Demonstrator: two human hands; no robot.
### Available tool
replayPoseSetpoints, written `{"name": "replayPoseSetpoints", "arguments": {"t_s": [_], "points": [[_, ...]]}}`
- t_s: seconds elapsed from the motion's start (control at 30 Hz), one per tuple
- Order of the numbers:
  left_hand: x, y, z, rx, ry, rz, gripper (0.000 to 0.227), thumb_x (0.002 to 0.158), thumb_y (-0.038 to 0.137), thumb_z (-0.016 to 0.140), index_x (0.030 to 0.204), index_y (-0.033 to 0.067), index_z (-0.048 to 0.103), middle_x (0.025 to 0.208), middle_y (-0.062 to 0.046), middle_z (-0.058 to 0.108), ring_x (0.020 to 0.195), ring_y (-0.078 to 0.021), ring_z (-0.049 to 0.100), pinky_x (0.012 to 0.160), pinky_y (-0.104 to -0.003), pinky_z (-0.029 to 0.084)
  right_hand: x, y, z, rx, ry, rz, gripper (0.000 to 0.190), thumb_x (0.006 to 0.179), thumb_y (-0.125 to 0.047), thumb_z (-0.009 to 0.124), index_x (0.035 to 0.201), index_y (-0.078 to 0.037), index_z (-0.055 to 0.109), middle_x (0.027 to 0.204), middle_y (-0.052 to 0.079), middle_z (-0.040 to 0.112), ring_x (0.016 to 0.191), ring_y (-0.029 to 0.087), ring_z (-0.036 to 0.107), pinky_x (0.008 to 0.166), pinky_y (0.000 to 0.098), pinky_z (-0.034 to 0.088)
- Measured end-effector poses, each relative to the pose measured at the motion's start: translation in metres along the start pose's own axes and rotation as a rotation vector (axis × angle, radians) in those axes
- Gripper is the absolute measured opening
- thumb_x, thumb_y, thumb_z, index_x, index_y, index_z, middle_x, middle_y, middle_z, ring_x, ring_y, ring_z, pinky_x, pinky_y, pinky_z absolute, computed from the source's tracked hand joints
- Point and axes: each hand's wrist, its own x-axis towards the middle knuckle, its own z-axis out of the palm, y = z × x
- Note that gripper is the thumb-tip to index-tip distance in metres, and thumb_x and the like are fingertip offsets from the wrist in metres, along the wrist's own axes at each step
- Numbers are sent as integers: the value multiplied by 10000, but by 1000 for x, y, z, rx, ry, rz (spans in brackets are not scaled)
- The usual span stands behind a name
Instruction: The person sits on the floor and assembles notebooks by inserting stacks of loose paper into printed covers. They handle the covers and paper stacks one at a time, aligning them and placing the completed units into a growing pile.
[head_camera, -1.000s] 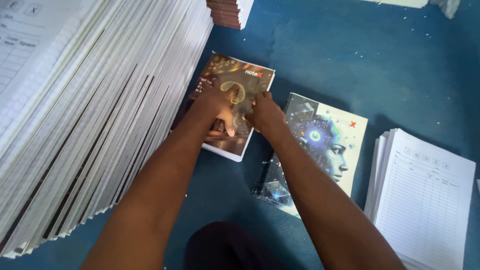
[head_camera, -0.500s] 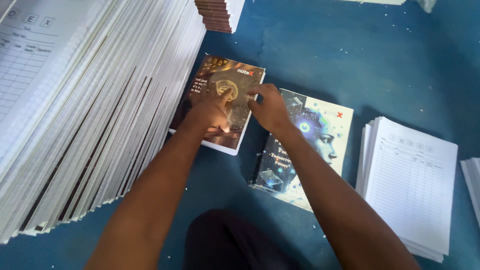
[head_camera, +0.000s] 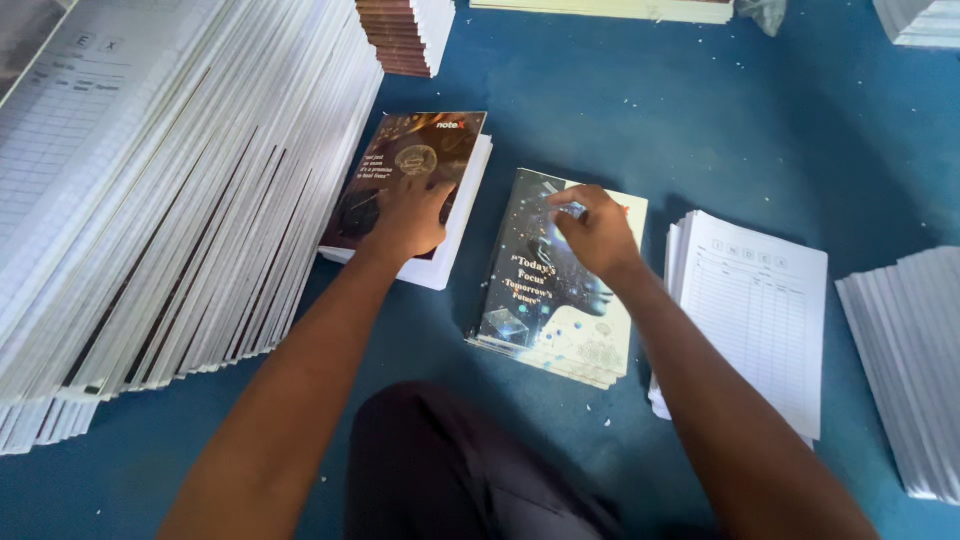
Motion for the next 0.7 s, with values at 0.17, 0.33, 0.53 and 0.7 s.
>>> {"name": "replayPoseSetpoints", "arguments": {"t_s": [0.17, 0.33, 0.53, 0.7], "points": [[-21, 38, -4, -223, 336, 119, 425, 809, 116, 680, 1234, 138, 671, 1274, -133, 619, 1184, -379, 558, 972, -544, 449, -37, 6, -30, 15, -19, 184, 167, 960, -160, 683, 1110, -106, 731, 1162, 87, 675, 751, 183, 671, 673, 335, 567], [-46, 98, -3, -456, 552, 259, 103, 877, 104, 633, 921, 76, 721, 941, -119, 718, 945, -346, 668, 838, -478, 516, -75, 15, -64, -92, -11, 66, 162, 982, -145, 662, 1102, -80, 749, 1128, 114, 680, 891, 203, 682, 780, 335, 576], [-84, 170, 9, -659, 501, 299, 114, 928, 53, 612, 833, 64, 673, 868, -126, 702, 882, -341, 675, 817, -470, 521, -133, 28, -107, -167, -24, 105, 190, 984, -145, 642, 1138, -88, 739, 1170, 123, 692, 947, 230, 707, 787, 348, 589], [-111, 220, 21, -794, 442, 364, 33, 824, 76, 685, 831, 46, 695, 832, -131, 703, 836, -342, 672, 759, -462, 514, -185, 46, -136, -370, -14, 334, 256, 932, -175, 695, 1161, -68, 735, 1236, 168, 668, 932, 294, 723, 846, 388, 584]]}}
